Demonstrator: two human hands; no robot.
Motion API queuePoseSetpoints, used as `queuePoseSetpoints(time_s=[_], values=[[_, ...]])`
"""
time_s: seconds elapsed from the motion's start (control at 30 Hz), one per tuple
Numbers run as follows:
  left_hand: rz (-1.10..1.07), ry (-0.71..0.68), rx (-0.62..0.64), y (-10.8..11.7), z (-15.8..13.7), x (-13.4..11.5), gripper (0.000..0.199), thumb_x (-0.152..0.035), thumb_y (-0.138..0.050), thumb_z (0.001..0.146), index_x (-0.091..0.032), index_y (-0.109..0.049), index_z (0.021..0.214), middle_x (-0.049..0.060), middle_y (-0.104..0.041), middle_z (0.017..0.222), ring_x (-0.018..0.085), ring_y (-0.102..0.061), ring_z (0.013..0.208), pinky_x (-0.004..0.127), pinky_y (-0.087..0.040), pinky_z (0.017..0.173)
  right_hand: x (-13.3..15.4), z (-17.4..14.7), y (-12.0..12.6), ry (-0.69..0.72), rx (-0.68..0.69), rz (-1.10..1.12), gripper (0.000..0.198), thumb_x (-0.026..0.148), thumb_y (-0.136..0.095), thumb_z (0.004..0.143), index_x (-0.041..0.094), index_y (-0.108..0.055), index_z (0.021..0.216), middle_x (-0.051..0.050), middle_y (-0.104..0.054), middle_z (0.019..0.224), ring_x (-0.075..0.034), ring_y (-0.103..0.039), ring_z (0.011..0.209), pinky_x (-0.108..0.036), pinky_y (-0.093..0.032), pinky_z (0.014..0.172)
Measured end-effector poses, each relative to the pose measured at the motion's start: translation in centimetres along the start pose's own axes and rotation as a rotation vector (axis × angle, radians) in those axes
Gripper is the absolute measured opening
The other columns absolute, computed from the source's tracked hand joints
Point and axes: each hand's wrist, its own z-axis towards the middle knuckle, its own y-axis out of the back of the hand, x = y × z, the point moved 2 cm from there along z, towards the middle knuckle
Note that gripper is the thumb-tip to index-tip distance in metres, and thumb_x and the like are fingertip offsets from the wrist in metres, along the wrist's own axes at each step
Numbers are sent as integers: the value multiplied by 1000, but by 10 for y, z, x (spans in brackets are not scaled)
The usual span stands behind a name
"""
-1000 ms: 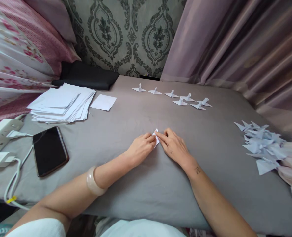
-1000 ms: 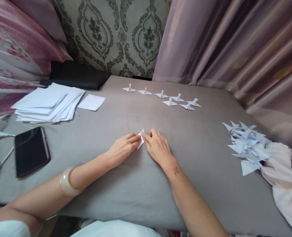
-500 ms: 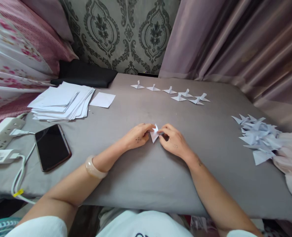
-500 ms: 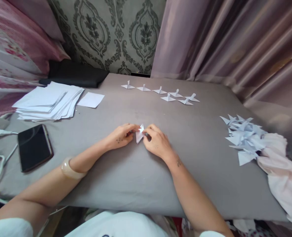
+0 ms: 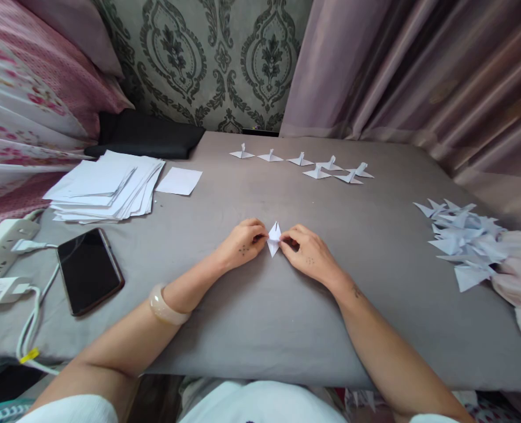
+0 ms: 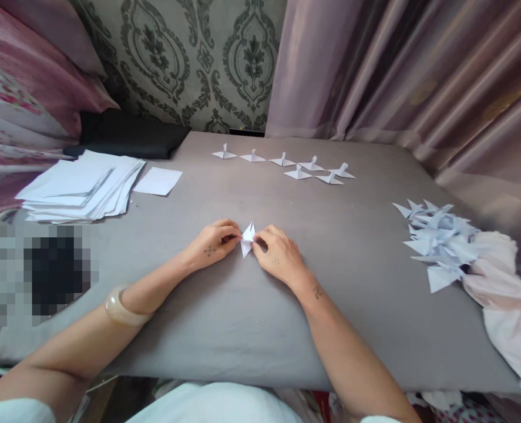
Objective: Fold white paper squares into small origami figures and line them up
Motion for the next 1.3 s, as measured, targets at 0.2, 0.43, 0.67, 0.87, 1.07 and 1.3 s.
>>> queuePoseSetpoints(time_s=[0.2,0.43,0.67,0.87,1.07,1.3], values=[[-32,70,20,0,2,0,12,-19,-55,82,-15,-66,82,7,-61,95,12,-57,73,25,-49,69,-4,5,-3,-73,-15,72,20,30,-52,87,25,-71,85,-3,-65,89,-15,-59,75,-28,-44,70],[-54,157,16,-2,6,7,18,-25,-54,84,-15,-68,82,6,-59,92,13,-54,72,27,-46,69,-6,10,-4,-181,-35,136,19,33,-55,83,23,-70,77,-2,-66,83,-15,-59,71,-30,-44,71],[-95,219,35,-3,12,13,18,-28,-57,81,-14,-66,73,7,-57,88,17,-54,80,31,-46,74,-6,15,-5,-217,-51,132,17,33,-57,79,22,-68,72,-2,-66,79,-14,-58,67,-30,-43,68],[-100,215,38,-4,14,16,17,-27,-59,79,-14,-63,69,6,-56,87,17,-53,80,31,-46,73,-6,16,-5,-212,-56,96,16,34,-58,77,22,-64,67,-1,-65,74,-15,-57,68,-29,-43,67],[-84,206,33,-6,15,16,15,-27,-60,78,-15,-64,69,7,-57,88,17,-53,80,31,-46,71,-6,16,-6,-220,-54,91,17,34,-58,77,21,-63,67,-2,-64,75,-15,-57,67,-29,-43,65],[-16,201,38,-6,13,14,11,-24,-61,80,-15,-59,75,6,-54,89,15,-51,78,30,-45,72,-6,17,-7,-231,-25,76,15,33,-59,79,21,-63,71,-2,-64,77,-15,-56,68,-28,-41,65]])
